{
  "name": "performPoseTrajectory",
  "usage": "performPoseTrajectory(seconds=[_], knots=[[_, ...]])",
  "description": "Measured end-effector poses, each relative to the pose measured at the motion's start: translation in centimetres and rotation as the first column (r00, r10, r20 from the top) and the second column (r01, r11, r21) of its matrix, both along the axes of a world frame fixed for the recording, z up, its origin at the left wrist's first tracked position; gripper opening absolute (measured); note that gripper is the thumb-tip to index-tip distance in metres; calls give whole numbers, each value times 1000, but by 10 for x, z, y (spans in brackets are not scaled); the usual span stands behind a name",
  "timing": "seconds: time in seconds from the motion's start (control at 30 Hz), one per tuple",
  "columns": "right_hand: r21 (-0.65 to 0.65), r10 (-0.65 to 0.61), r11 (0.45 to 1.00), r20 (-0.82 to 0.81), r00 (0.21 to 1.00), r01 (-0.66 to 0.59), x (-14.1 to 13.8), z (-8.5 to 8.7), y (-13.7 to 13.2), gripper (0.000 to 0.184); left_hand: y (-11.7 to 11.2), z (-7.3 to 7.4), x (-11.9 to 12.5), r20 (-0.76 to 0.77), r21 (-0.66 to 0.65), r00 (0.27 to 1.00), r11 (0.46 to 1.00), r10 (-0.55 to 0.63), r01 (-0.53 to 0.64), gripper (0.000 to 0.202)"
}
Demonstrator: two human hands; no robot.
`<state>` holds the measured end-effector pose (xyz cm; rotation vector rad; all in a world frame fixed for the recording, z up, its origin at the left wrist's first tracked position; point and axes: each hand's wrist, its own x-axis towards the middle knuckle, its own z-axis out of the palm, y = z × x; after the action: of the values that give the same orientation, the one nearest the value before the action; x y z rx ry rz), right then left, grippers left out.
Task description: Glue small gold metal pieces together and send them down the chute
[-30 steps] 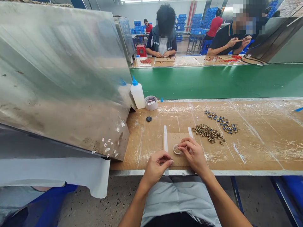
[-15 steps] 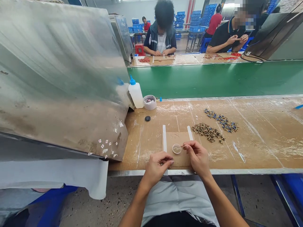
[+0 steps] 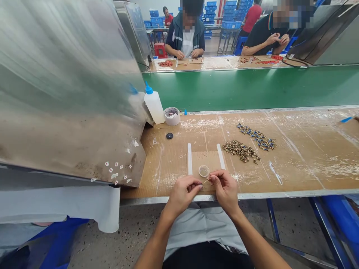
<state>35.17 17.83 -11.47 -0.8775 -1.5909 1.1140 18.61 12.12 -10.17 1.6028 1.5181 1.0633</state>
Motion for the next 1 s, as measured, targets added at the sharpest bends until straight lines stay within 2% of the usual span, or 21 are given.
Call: performPoseTrajectory(seconds=[0.37, 0.6, 0.77, 1.0], knots=[[54, 11, 998, 63, 998, -14, 2, -5, 0, 16, 0, 0, 0, 12, -8, 1000, 1000, -7, 7, 12], [98, 33, 995, 38, 999, -36, 2, -7, 0, 11, -1, 0, 1, 4, 0, 1000, 1000, 0, 0, 11], [148, -15, 989, 71, 997, 5, 1, -4, -1, 12, -1, -2, 0, 14, -10, 1000, 1000, -3, 4, 11], [134, 23, 991, 57, 998, -31, 0, -3, 0, 13, -1, -2, -3, 8, 1, 1000, 1000, -23, 23, 12]])
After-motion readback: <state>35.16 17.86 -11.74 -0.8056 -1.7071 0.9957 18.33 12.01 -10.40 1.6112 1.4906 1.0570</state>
